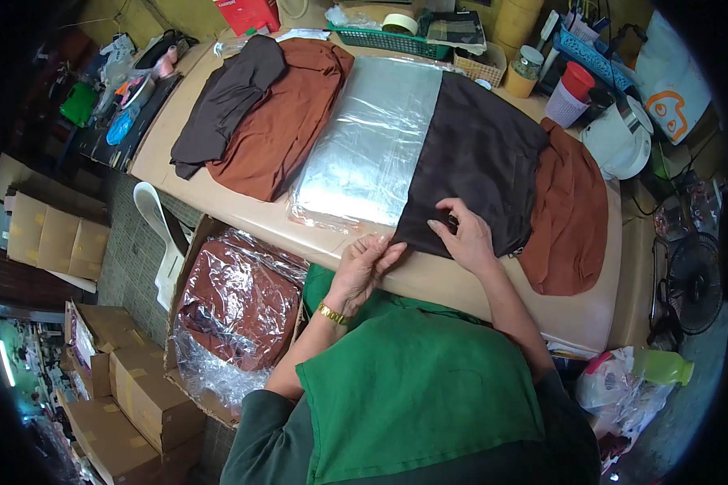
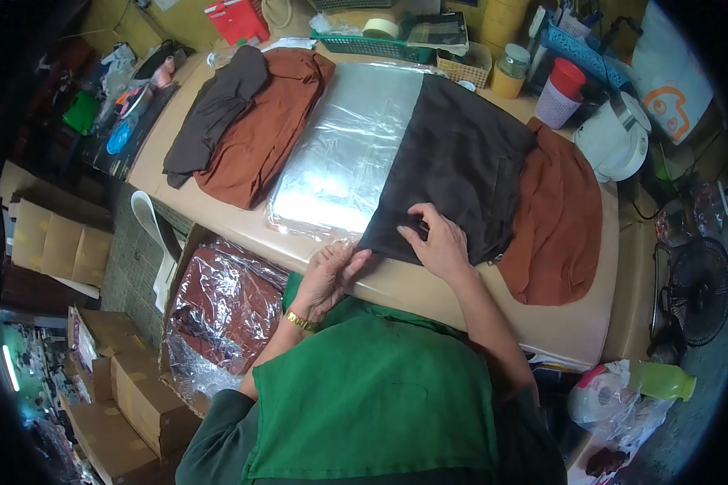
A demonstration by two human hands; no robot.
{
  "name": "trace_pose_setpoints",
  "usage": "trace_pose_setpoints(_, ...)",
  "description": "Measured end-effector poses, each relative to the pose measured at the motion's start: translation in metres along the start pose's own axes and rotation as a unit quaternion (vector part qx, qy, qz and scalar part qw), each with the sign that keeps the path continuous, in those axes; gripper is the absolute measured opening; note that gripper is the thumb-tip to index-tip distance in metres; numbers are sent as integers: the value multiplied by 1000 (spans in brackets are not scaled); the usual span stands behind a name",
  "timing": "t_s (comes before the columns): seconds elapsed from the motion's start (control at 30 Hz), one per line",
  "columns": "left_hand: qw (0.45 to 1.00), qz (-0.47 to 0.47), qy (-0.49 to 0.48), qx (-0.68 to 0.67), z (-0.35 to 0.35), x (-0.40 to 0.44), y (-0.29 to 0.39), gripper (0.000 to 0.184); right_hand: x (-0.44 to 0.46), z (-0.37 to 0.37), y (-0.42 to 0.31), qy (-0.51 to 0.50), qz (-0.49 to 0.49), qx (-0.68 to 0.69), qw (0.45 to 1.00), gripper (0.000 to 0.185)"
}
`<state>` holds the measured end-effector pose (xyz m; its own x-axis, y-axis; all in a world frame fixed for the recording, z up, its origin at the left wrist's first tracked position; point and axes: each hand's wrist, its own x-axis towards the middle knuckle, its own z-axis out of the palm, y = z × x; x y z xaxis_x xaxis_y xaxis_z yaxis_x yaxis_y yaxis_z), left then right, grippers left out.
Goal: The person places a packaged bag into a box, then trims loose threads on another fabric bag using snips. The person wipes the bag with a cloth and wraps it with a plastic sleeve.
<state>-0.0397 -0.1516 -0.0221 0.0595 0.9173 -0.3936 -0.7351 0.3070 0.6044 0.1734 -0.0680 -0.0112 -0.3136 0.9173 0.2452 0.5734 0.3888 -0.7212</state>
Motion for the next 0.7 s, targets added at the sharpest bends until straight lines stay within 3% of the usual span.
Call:
trace_pose_setpoints(0.1, 993, -17, -53, -101, 16, -10, 10, 19, 2, -9, -12, 1, 70, 37, 997, 22)
trace_pose_setpoints(0.17, 987, -18, -110, -115, 13, -9, 13, 23, 0, -19, -28, 58, -28, 37, 997, 25)
trace_pose_setpoints(0.23, 987, -15, -129, -93, 27, -16, 22, 26, -5, -41, -65, 49, -29, 23, 998, 27)
trace_pose_setpoints(0.33, 993, -7, -107, -58, 40, -20, 25, 23, -12, -52, -91, 82, -173, -91, 977, 31)
trace_pose_setpoints(0.47, 996, 41, -78, -13, 46, -20, 19, 18, -14, -55, -105, 74, -210, -123, 967, 28)
trace_pose_setpoints(0.7, 996, 49, -67, 26, 50, -22, 15, 19, -12, -53, -114, 56, -225, -138, 963, 30)
